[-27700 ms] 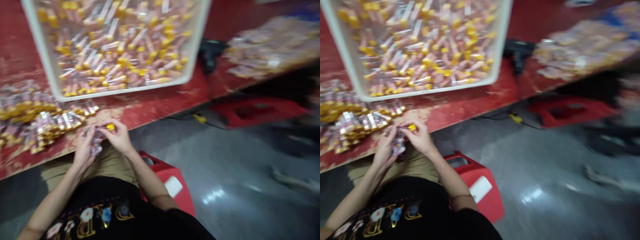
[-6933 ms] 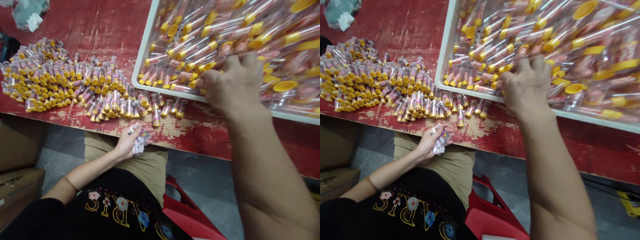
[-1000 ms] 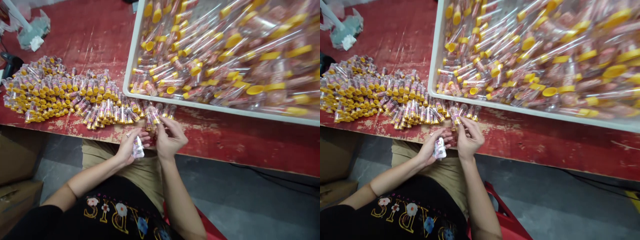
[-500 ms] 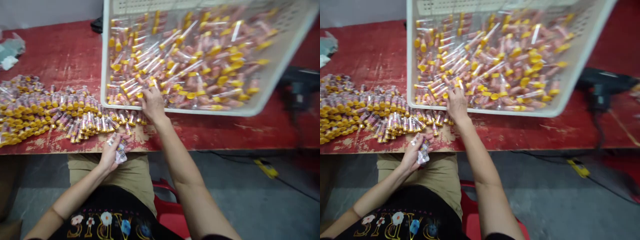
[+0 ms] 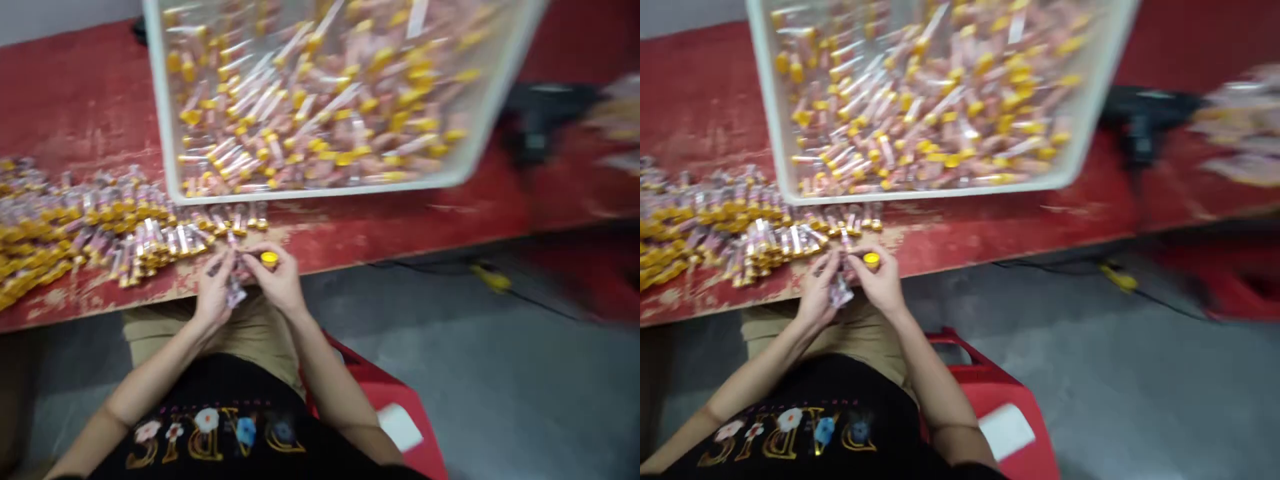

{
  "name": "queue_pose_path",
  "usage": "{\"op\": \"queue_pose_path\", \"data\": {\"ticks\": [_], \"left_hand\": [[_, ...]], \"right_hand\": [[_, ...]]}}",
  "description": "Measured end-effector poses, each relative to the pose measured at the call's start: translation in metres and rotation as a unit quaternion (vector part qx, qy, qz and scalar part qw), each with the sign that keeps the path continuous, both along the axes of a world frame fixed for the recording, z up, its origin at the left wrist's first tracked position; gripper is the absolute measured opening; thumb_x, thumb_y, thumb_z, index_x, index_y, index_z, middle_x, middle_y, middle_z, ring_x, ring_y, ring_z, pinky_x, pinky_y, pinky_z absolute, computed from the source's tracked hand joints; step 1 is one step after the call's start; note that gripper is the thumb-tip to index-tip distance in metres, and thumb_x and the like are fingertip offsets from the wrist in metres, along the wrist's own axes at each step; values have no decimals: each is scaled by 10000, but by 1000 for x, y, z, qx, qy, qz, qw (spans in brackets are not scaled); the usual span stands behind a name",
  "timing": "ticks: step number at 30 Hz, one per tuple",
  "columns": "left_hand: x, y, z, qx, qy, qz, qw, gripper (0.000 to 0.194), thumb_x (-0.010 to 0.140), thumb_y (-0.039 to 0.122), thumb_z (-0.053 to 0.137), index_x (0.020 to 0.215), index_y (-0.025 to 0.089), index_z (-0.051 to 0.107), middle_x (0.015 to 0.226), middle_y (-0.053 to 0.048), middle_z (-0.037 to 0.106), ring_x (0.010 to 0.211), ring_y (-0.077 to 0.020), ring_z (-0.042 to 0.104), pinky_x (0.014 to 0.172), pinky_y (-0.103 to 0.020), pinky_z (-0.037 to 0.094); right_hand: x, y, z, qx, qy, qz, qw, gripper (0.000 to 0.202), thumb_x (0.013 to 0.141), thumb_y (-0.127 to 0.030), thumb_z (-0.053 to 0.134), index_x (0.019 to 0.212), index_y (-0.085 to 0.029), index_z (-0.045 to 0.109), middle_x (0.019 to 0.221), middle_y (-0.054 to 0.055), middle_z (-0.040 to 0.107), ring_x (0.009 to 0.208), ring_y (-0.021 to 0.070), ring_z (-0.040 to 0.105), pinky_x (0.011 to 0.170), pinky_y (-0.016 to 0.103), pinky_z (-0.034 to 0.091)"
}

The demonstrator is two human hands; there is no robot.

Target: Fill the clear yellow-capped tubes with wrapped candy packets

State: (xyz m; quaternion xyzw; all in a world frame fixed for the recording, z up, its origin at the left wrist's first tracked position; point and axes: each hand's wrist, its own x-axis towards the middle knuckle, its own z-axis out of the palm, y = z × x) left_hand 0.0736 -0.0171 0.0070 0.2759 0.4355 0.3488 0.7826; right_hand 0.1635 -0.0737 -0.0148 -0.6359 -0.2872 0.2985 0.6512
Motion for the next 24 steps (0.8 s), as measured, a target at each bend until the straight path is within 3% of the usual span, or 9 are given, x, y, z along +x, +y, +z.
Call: {"op": "queue_pose_path", "data": {"ticks": [5,7,11,15,19,24], "left_hand": [[5,16,-5,74,16,48,996,504,569,508,1020,701,150,690,654,56,687,554,-48,602,594,-160,515],[9,12,1,62,24,54,996,514,612,523,1000,686,153,652,629,56,668,527,-51,587,562,-165,499],[20,-4,14,-7,34,8,999,520,663,529,978,703,156,617,650,51,647,518,-47,582,536,-167,482],[21,-8,14,-80,25,-29,996,548,648,557,980,775,160,624,701,49,641,526,-50,565,503,-176,476],[11,-12,15,-105,13,-39,994,558,620,533,1001,771,164,612,698,51,633,528,-51,556,494,-176,483],[9,-13,19,-120,8,-59,991,515,652,505,994,786,158,637,728,33,659,556,-70,597,539,-200,545]], "right_hand": [[-3,26,3,21,-13,-67,997,597,851,-798,635,767,-207,655,697,14,668,617,139,609,602,275,540],[-1,18,6,35,-6,-65,997,581,857,-786,646,798,-209,658,712,7,642,623,131,578,604,266,519],[21,-29,11,68,40,-57,995,506,944,-720,590,1119,-252,675,880,19,645,752,144,595,715,278,536],[45,-59,5,82,17,-90,992,431,920,-633,701,1191,-298,684,1015,47,652,838,160,632,749,295,555],[34,-60,7,125,2,-84,989,401,936,-600,703,1231,-328,696,1060,56,653,870,160,659,732,286,582],[14,-47,7,153,-69,-139,976,325,972,-493,694,1249,-324,721,1018,56,660,710,125,613,538,226,505]]}}
